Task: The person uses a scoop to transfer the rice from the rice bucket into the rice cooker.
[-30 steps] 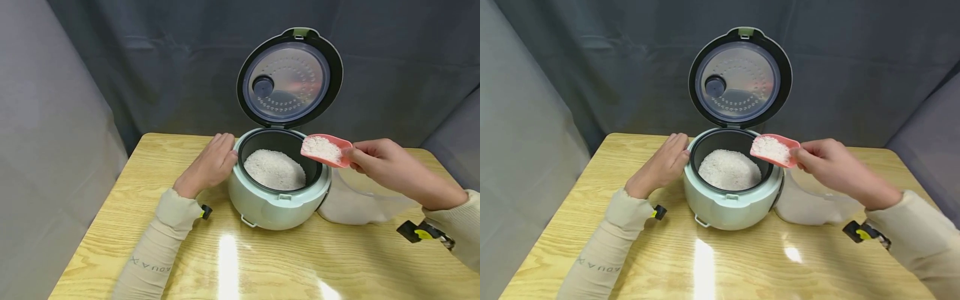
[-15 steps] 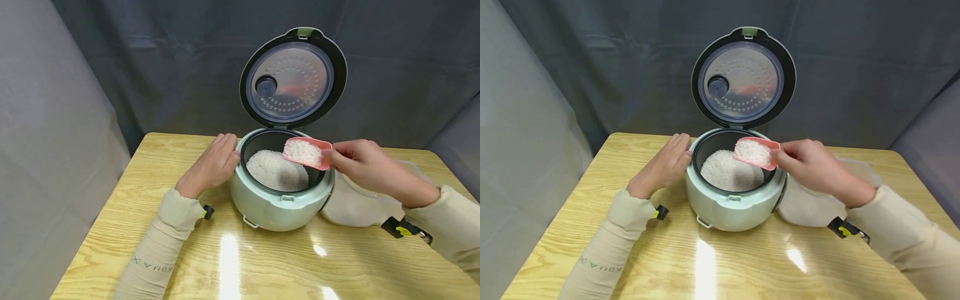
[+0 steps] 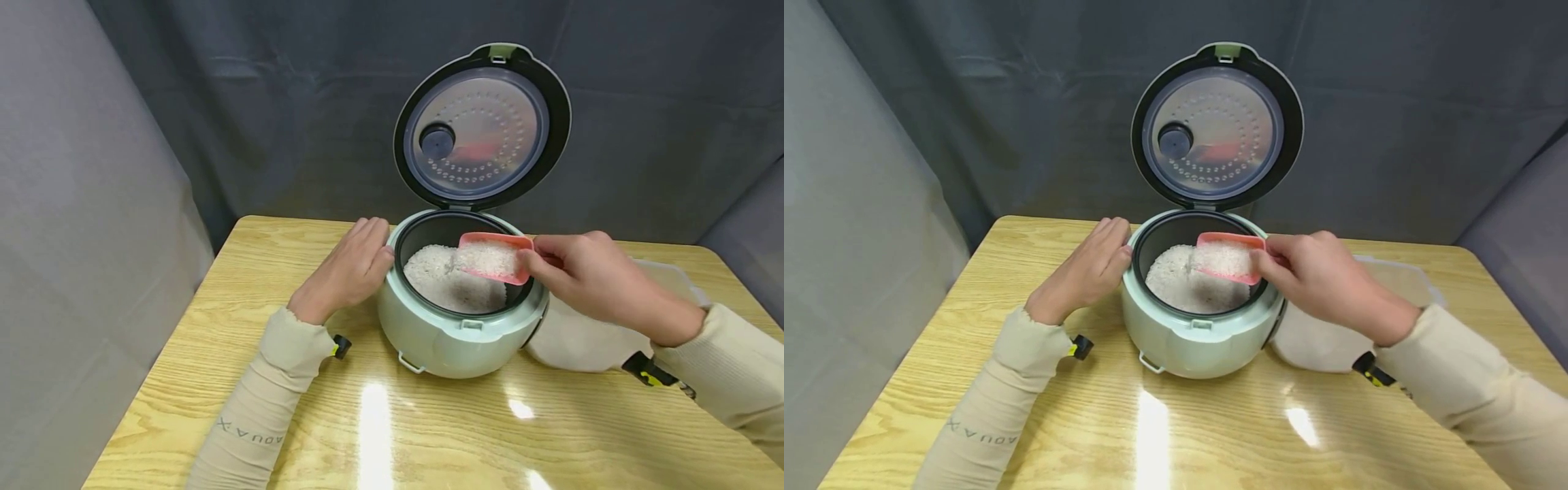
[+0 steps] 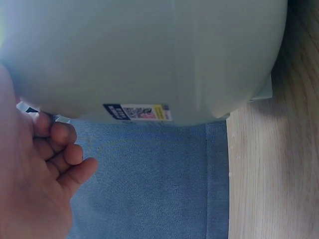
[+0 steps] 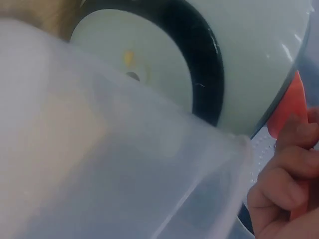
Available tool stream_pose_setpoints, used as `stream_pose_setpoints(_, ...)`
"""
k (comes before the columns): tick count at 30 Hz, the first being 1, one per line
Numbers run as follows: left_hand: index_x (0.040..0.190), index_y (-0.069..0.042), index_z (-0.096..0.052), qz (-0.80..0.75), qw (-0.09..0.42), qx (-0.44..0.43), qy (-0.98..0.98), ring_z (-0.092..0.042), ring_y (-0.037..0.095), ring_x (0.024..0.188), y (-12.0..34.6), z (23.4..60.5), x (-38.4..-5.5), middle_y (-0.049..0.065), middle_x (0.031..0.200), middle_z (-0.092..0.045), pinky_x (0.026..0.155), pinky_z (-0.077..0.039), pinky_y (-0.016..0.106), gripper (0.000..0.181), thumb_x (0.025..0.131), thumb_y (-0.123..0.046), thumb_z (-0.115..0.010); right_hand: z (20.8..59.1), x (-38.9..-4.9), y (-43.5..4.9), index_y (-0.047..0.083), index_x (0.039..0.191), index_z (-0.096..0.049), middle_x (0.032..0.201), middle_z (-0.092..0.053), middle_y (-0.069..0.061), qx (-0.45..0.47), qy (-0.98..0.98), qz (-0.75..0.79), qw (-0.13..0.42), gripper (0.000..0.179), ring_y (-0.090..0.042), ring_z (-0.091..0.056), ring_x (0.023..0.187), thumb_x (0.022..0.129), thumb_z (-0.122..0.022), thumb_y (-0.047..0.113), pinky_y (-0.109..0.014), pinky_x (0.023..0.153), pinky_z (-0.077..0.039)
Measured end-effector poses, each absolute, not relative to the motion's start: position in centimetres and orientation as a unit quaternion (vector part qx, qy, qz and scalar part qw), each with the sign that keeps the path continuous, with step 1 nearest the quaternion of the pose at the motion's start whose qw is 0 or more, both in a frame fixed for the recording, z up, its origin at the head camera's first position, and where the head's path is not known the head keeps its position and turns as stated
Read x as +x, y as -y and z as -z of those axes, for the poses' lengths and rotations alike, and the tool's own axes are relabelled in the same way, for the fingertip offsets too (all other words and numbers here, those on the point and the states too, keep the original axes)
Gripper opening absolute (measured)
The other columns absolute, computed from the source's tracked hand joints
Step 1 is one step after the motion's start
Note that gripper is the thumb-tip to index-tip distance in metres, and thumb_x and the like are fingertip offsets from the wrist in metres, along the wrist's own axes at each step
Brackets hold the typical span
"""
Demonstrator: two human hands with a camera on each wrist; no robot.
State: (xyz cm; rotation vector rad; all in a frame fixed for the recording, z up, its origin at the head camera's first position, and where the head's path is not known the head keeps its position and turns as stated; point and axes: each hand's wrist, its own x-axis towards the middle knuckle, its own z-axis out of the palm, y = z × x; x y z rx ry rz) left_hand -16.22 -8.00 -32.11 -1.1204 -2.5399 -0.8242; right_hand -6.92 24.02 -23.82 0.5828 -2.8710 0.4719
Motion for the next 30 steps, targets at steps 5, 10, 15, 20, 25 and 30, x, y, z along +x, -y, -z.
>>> stream_pose_setpoints(5, 0.09, -0.009, -0.044, 0.282, 0.124, -0.384, 0.87, -0.037, 0.023, 0.085, 8.03, 32.15, -16.2, 0.005, 0.085, -0.041, 0.08, -0.032, 0.033, 0.022, 0.098, -0.025, -0.03, 24.15, -6.88, -23.78, 0.021, 0.074, -0.056, 0.059, -0.038, 0.01, 0.22, 0.961, -0.122, 0.117, 0.027, -0.001, -0.031, 0.051, 0.099, -0.065, 0.025, -0.021, 0.05, -0.029)
stream_pose_setpoints(10, 0.091, -0.009, -0.044, 0.281, 0.124, -0.385, 0.871, -0.037, 0.022, 0.085, 8.01, 32.1, -16.2, 0.005, 0.086, -0.041, 0.08, -0.032, 0.032, 0.023, 0.098, -0.025, -0.03, 24.41, -6.96, -23.69, 0.022, 0.076, -0.059, 0.062, -0.041, 0.01, 0.241, 0.955, -0.113, 0.127, 0.023, 0.0, -0.033, 0.054, 0.098, -0.067, 0.023, -0.021, 0.051, -0.03)
stream_pose_setpoints(15, 0.092, -0.009, -0.045, 0.28, 0.121, -0.384, 0.871, -0.037, 0.022, 0.085, 8.03, 32.07, -16.2, 0.005, 0.087, -0.041, 0.08, -0.031, 0.032, 0.023, 0.099, -0.026, -0.03, 24.63, -7.07, -23.67, 0.021, 0.072, -0.053, 0.06, -0.036, 0.011, 0.281, 0.938, -0.09, 0.18, 0.028, 0.0, -0.028, 0.053, 0.092, -0.072, 0.016, -0.02, 0.048, -0.025)
stream_pose_setpoints(20, 0.092, -0.009, -0.045, 0.279, 0.118, -0.382, 0.873, -0.038, 0.022, 0.086, 8.06, 32.03, -16.18, 0.006, 0.087, -0.042, 0.08, -0.032, 0.032, 0.023, 0.099, -0.025, -0.03, 24.77, -7.11, -23.68, 0.018, 0.076, -0.056, 0.061, -0.038, 0.01, 0.3, 0.925, -0.067, 0.225, 0.024, -0.002, -0.029, 0.053, 0.083, -0.079, 0.016, -0.02, 0.047, -0.019)
stream_pose_setpoints(25, 0.093, -0.009, -0.045, 0.28, 0.115, -0.379, 0.875, -0.038, 0.022, 0.086, 8.05, 31.97, -16.12, 0.005, 0.088, -0.042, 0.08, -0.032, 0.032, 0.023, 0.099, -0.026, -0.03, 24.83, -7.02, -23.64, 0.015, 0.086, -0.063, 0.069, -0.053, 0.004, 0.308, 0.919, -0.068, 0.236, 0.023, -0.007, -0.04, 0.06, 0.077, -0.084, 0.009, -0.021, 0.048, -0.028)
stream_pose_setpoints(30, 0.092, -0.009, -0.045, 0.279, 0.122, -0.381, 0.873, -0.038, 0.022, 0.085, 7.99, 32.03, -16.14, 0.005, 0.086, -0.042, 0.079, -0.031, 0.032, 0.023, 0.099, -0.025, -0.03, 24.89, -7.0, -23.78, 0.014, 0.088, -0.065, 0.072, -0.057, 0.003, 0.307, 0.919, -0.078, 0.236, 0.025, -0.009, -0.043, 0.064, 0.074, -0.084, 0.006, -0.023, 0.052, -0.033)
